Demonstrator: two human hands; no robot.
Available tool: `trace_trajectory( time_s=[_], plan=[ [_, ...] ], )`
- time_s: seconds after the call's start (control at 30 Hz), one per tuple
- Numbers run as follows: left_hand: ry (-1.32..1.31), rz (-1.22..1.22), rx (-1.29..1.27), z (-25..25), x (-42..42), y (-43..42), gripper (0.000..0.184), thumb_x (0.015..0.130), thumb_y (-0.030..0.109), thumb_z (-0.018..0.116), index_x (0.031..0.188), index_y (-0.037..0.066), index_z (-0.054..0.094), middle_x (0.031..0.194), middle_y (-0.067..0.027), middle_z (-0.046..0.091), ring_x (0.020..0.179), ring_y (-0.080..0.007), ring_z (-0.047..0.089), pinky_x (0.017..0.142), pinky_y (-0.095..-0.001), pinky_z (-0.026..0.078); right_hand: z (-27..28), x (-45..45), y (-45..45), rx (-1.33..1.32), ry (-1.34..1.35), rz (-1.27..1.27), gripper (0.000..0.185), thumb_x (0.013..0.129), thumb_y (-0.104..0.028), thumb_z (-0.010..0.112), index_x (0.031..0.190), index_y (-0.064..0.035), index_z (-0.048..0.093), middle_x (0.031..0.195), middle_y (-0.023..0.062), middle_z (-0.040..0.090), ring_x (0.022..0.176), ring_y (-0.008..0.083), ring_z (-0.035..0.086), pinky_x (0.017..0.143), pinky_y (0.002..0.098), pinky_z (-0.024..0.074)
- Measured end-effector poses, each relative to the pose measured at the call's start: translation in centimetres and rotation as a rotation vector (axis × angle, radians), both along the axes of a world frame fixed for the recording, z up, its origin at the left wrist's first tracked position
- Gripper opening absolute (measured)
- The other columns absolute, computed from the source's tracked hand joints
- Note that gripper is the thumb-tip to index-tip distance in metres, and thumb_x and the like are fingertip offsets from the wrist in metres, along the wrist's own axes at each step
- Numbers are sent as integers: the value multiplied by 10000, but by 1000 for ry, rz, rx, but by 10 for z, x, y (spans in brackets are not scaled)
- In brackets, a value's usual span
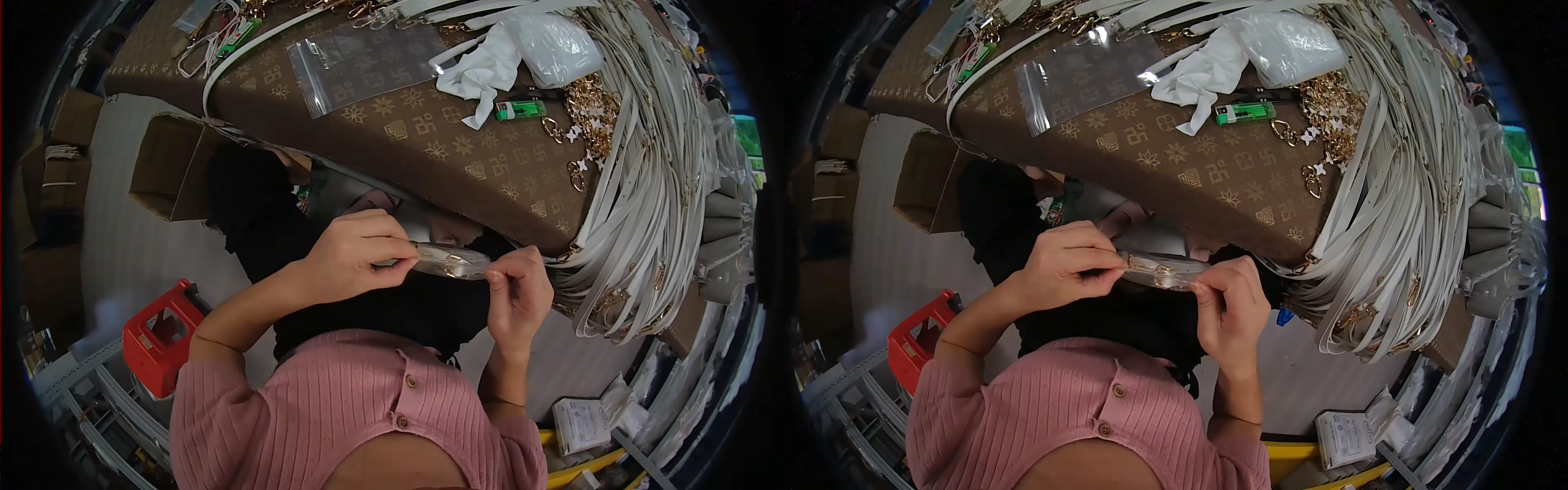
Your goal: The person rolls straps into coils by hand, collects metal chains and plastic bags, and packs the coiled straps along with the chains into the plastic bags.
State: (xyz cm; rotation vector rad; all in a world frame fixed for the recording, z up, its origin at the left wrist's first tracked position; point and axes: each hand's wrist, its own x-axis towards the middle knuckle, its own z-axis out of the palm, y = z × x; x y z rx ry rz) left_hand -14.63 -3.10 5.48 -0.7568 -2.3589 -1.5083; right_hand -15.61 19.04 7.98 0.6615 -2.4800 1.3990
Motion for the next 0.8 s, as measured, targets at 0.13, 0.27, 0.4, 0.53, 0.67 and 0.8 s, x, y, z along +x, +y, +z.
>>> trace_trajectory(
  time_s=[0.13,0.27,0.4,0.53,0.67,0.8],
  plan=[
    [-21,7,-41,2,1,-7,159,615,-14,691,749,11,611,719,-63,555,600,-198,537,510,-276,433,-1,-6,1,32,-53,46,205,660,-25,675,822,-28,549,777,81,542,707,233,511,615,314,415],
    [57,-111,-197,6,-1,5,78,693,59,623,734,29,564,723,-68,491,647,-212,502,559,-289,422,12,-14,-20,367,68,261,300,633,-104,693,886,-45,543,908,83,513,778,250,492,657,324,396],
    [253,-89,-452,18,1,6,97,702,133,578,717,50,531,703,-56,436,661,-197,469,583,-289,405,-19,-14,-29,280,127,353,182,632,-87,671,700,-56,505,709,61,438,644,231,451,588,329,361],
    [265,6,-491,18,3,-1,135,696,169,592,695,55,519,674,-45,405,641,-181,454,576,-280,393,-12,-13,-28,296,121,343,152,634,-88,670,658,-71,521,649,37,419,615,209,445,578,314,339],
    [229,8,-465,14,1,-2,157,708,175,608,681,57,508,665,-47,396,631,-188,449,567,-284,390,-7,-15,-25,309,149,334,131,633,-92,675,651,-91,545,636,16,435,617,191,444,586,307,326],
    [195,-11,-412,14,2,1,177,709,179,631,676,60,504,657,-54,392,620,-197,445,568,-298,391,-2,-15,-23,303,122,342,124,634,-95,677,651,-92,555,650,12,465,622,191,448,590,307,330]
  ],
)
